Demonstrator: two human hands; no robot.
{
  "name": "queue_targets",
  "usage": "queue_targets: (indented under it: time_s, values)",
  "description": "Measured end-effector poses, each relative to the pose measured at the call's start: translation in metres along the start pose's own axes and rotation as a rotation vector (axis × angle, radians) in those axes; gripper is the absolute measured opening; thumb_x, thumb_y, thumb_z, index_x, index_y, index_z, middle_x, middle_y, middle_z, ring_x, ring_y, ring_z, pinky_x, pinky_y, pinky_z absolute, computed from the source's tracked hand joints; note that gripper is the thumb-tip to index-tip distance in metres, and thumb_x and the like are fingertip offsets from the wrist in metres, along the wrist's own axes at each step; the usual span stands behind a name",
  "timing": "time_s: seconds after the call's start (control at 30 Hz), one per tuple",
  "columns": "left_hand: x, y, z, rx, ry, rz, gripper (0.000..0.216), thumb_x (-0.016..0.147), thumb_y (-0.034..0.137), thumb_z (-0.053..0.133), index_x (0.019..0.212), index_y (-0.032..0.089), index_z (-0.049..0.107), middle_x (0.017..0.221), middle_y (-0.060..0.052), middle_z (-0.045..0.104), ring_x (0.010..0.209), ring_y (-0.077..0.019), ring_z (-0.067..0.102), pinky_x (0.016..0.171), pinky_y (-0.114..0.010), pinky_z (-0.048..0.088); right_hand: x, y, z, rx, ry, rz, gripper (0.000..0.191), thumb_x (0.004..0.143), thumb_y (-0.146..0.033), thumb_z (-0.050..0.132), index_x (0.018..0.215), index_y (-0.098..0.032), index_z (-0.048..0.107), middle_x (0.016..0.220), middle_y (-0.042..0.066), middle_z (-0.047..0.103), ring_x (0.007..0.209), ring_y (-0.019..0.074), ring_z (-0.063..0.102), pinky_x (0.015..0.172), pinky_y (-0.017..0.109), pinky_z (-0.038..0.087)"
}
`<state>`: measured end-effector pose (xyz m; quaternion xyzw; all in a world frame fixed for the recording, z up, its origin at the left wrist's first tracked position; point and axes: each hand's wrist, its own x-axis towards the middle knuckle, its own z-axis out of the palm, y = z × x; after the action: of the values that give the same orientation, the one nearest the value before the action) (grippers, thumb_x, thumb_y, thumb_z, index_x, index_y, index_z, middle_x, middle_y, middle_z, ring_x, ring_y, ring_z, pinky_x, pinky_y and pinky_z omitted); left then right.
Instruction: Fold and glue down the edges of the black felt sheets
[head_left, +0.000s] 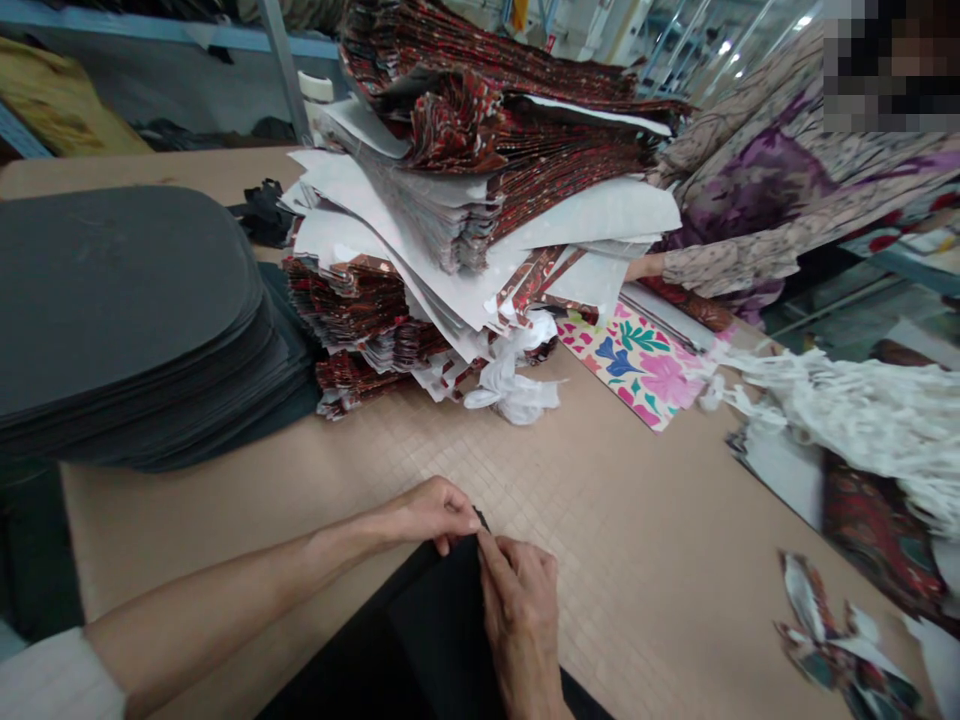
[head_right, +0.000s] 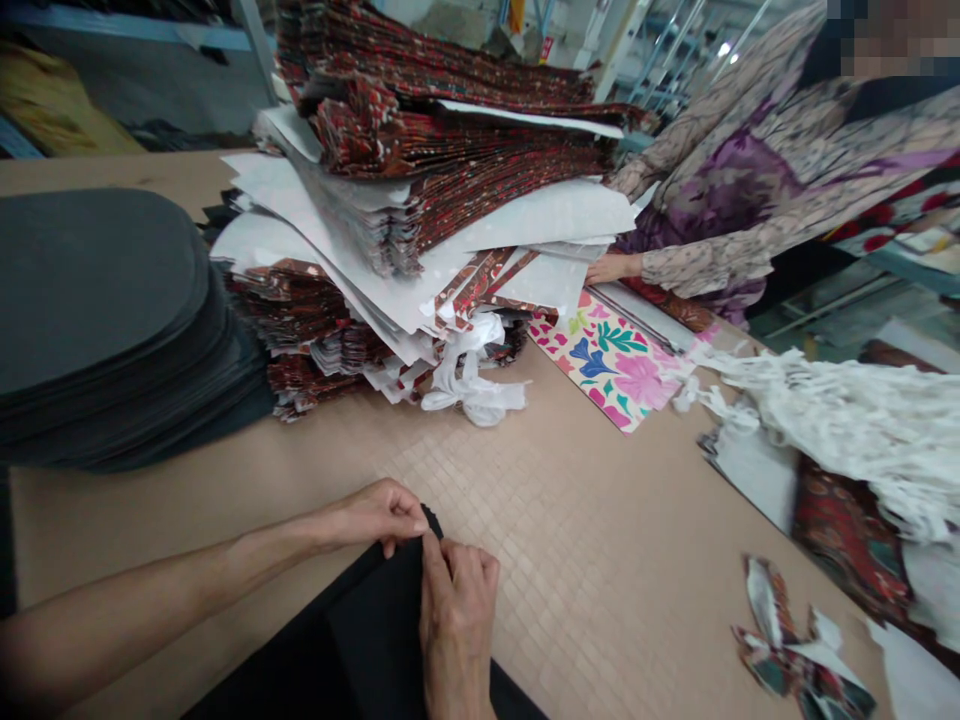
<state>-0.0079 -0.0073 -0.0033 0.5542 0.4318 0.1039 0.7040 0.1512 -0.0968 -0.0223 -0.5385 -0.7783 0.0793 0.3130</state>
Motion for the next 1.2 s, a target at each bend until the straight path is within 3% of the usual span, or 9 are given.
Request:
queue_targets:
  time_s: [0.13,0.37,0.63,0.73,0.8,0.97,1.2]
  values:
    - [0.001,-0.006,0.004,0.214,0.071,0.087,0.022,0.076,0.031,0.045,0.068,0.014,0.057,0.055,0.003,0.045,0.048,-0.0098,0.043,0.046,-0.020,0.036,-0.026,0.000,-0.014,0.033,-0.023,0.154,0.031,0.084,-0.022,0.055,0.115,-0.019,0.052,0.089,0.005,0.066,0.078,0.0167,0.061,0.069,0.030,0.044]
    - [-0.003,-0.009,0.016,0.666,0.236,0.301,0.014,0.081,0.016,0.043,0.069,0.018,0.051,0.069,-0.001,0.049,0.066,-0.0155,0.046,0.065,-0.025,0.034,-0.082,0.014,-0.038,-0.004,0.027,0.252,0.016,0.082,-0.022,0.058,0.098,-0.022,0.059,0.084,0.003,0.067,0.076,0.0172,0.062,0.071,0.032,0.044]
    - [0.000,-0.008,0.021,0.938,0.301,0.370,0.012,0.082,0.012,0.043,0.071,0.018,0.047,0.071,-0.001,0.049,0.065,-0.0159,0.047,0.062,-0.026,0.037,-0.091,0.013,-0.044,-0.022,0.102,0.238,0.012,0.085,-0.023,0.053,0.091,-0.020,0.062,0.084,0.004,0.062,0.076,0.0151,0.058,0.067,0.030,0.043]
    - [0.001,-0.007,0.021,0.981,0.345,0.414,0.006,0.080,0.011,0.049,0.082,0.017,0.048,0.080,-0.002,0.051,0.070,-0.0166,0.048,0.064,-0.026,0.038,-0.094,0.014,-0.044,-0.018,0.120,0.216,0.012,0.085,-0.020,0.053,0.092,-0.020,0.062,0.084,0.003,0.061,0.077,0.0149,0.058,0.068,0.030,0.043]
    - [0.001,-0.007,0.022,1.004,0.366,0.458,0.014,0.079,0.008,0.050,0.090,0.016,0.047,0.090,-0.004,0.051,0.079,-0.0178,0.048,0.069,-0.027,0.040,-0.096,0.014,-0.045,-0.022,0.127,0.201,0.012,0.085,-0.018,0.052,0.092,-0.020,0.062,0.085,0.003,0.061,0.078,0.0149,0.058,0.069,0.030,0.043]
    - [0.004,-0.009,0.027,1.101,0.294,0.598,0.021,0.083,-0.001,0.038,0.086,0.016,0.052,0.087,-0.004,0.053,0.081,-0.0164,0.048,0.074,-0.026,0.041,-0.098,0.015,-0.048,-0.049,0.103,0.127,0.015,0.085,-0.013,0.050,0.095,-0.018,0.059,0.087,0.005,0.060,0.080,0.0146,0.057,0.069,0.030,0.041]
    - [-0.001,-0.010,0.020,1.309,0.127,0.726,0.022,0.091,0.008,0.034,0.093,0.013,0.055,0.086,-0.007,0.057,0.084,-0.0188,0.049,0.076,-0.029,0.044,-0.101,0.020,-0.047,-0.059,0.061,0.094,0.018,0.086,-0.011,0.048,0.098,-0.019,0.057,0.090,0.005,0.060,0.081,0.0150,0.057,0.071,0.033,0.040]
